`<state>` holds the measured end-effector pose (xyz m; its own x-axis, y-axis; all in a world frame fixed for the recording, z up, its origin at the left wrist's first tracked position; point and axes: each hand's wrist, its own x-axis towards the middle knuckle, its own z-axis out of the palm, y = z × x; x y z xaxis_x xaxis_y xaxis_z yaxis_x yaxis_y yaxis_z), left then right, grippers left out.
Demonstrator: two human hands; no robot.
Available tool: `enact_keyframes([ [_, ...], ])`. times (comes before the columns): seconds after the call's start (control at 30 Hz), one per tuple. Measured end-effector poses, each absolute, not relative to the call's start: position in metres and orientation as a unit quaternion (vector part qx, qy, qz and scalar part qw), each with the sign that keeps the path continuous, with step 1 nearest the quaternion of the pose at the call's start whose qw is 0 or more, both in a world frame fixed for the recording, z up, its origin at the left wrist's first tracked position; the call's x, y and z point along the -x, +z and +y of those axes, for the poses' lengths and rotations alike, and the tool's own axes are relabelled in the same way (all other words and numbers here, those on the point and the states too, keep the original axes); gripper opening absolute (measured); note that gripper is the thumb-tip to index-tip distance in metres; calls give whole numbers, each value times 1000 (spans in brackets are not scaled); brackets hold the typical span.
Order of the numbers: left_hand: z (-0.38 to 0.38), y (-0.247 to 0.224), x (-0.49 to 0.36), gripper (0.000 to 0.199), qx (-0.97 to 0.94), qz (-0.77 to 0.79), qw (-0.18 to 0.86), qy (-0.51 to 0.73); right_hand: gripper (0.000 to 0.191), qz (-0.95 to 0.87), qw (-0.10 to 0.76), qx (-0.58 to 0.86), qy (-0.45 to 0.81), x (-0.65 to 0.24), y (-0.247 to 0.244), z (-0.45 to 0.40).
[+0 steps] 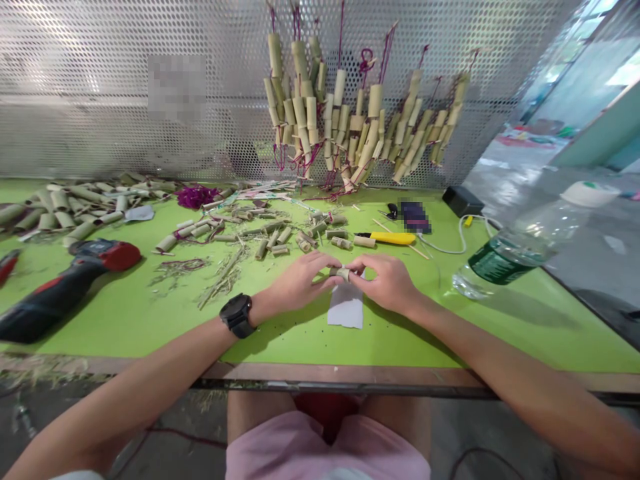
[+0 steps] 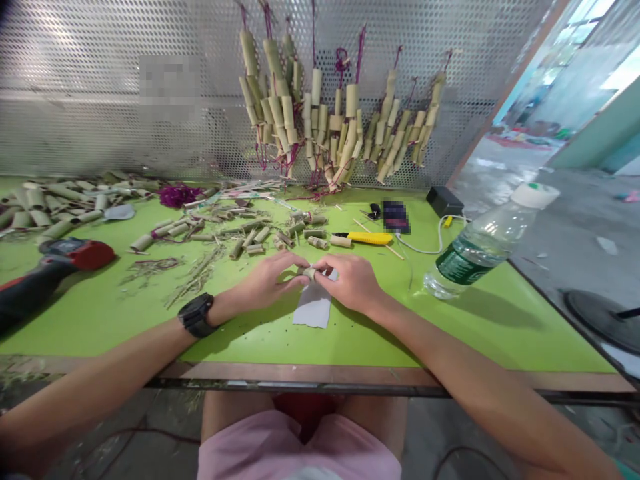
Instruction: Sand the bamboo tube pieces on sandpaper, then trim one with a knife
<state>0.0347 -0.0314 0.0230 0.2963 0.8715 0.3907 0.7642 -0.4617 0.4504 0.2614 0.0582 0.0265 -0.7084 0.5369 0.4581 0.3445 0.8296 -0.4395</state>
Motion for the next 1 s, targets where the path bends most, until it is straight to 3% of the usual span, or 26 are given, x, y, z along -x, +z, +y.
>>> enact_keyframes([
  [0.4,-27,17,-34,12,-798,403,-53,444,37,-911,283,169,248,-262,28,60],
  [0.67,-30,20,-35,26,-792,446,-16,416,28,-888,325,183,269,-259,30,57],
  [1.0,-29,17,-34,26,-779,458,-32,427,24,-889,349,176,239,-261,29,58],
])
